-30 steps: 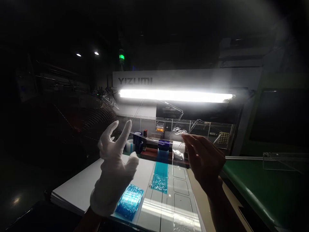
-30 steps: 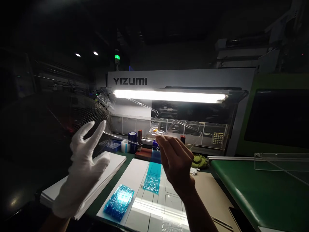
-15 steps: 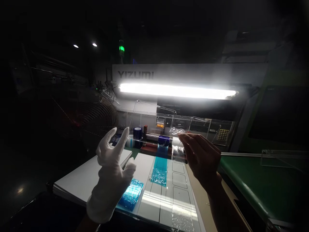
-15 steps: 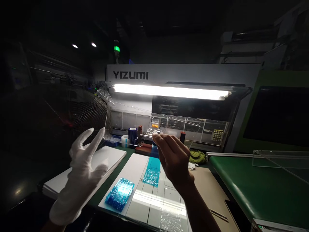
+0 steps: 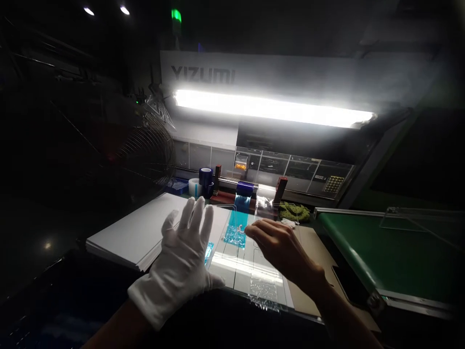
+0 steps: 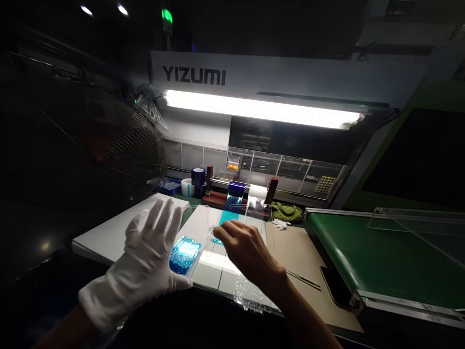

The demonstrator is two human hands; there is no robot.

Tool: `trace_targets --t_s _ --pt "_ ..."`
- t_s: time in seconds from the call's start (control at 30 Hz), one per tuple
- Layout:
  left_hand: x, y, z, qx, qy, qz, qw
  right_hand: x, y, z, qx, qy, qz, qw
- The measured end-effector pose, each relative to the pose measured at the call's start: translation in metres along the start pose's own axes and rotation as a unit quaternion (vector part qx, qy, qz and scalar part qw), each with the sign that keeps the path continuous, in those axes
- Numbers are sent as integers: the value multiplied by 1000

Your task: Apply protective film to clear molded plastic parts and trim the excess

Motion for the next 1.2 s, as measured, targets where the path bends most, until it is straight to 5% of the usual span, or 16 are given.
trace_targets --t_s 0.17,0.27,0.37,0.53,0.7,0.8,1.0,1.07,1.2 --pt "-12 -8 21 97 51 1 994 16 -9 13 55 37 -27 997" --pt "-12 -15 27 132 28 14 991 3 -16 6 65 47 12 997" --pt "-4 -24 31 139 5 20 990 -20 -31 6 128 23 71 989" --pt "7 -38 41 159 -57 37 985 -30 -59 34 275 48 70 958" --pt "20 -46 42 149 -192 -12 970 -33 -68 46 306 111 109 939" --pt "11 -55 44 127 -347 -26 929 -27 -75 55 311 201 128 920" --pt "-15 -77 67 95 -600 -150 780 -18 -99 79 319 345 179 865" --pt "-15 -76 72 122 -574 -139 798 -23 -102 77 327 311 180 874" --pt "-15 -53 73 238 -307 -9 922 -25 -81 53 320 139 133 928"
Point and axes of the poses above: each hand's wrist, its own y-axis towards the middle knuckle, its own z-axis out of the palm, x = y × z, the point moved 8 cm from there along y, towards the middle knuckle, and after that the axes turned 5 degrees about -x, right-handed, at the moved point
